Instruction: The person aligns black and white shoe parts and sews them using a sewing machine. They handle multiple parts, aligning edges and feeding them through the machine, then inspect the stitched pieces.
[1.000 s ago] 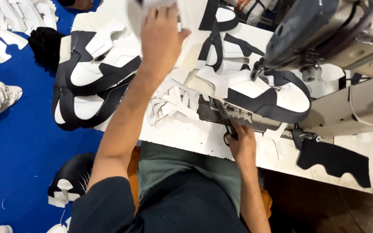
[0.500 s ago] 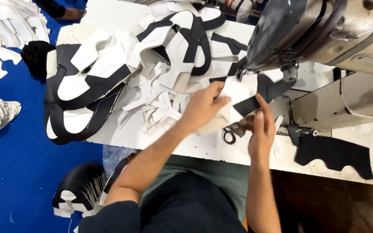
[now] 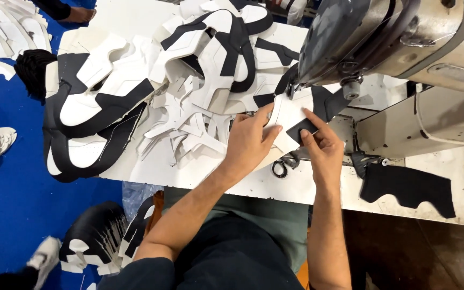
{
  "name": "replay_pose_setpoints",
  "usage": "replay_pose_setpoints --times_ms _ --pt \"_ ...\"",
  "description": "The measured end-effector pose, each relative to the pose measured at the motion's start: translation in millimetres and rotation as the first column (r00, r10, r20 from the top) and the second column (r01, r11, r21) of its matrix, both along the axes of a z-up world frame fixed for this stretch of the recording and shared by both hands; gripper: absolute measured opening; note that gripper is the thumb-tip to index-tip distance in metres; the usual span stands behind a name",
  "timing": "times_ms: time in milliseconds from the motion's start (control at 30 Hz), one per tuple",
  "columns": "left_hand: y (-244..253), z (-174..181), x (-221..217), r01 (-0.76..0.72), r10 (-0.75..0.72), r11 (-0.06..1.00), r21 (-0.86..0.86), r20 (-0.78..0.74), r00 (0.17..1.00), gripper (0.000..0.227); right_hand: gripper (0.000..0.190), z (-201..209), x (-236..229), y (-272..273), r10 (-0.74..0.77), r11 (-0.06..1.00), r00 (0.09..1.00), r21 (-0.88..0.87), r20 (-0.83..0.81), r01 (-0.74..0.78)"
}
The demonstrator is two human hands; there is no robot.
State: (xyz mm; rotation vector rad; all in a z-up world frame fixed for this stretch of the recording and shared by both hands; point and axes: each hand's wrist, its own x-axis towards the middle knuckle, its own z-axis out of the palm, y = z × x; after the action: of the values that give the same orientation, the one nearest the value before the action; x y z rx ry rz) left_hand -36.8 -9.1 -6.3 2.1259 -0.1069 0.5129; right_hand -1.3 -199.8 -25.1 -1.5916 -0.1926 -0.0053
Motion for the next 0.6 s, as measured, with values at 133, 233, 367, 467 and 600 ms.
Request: replay_pose_setpoints --times_ms 133,233,367,467,600 --pt "-1 2 -1 -0.001 0.000 1.000 -0.017 -0.015 1.000 0.045 0.046 2 3 -4 0.022 1.000 1.000 0.008 -0.008 -0.022" --pt "-1 2 -1 0.001 -0.002 1.000 -0.006 -0.005 1.000 0.045 0.047 4 5 -5 0.024 0.999 0.999 -0.030 -0.037 -0.025" --pt "-9 -1 -6 -0.030 0.029 0.999 0.020 0.072 0.997 0.044 0.045 8 10 -6 0.025 0.997 0.999 -0.074 -0.033 -0.028" --pt "-13 -4 -3 -0.040 0.040 0.999 0.007 0.065 0.997 0.045 0.043 7 14 -8 0.051 0.998 0.998 -0.036 -0.029 -0.052" --pt "-14 -2 3 -0.049 0.049 0.999 -0.012 0.020 0.999 0.044 0.041 9 19 -9 0.036 0.996 0.999 -0.075 -0.027 -0.038"
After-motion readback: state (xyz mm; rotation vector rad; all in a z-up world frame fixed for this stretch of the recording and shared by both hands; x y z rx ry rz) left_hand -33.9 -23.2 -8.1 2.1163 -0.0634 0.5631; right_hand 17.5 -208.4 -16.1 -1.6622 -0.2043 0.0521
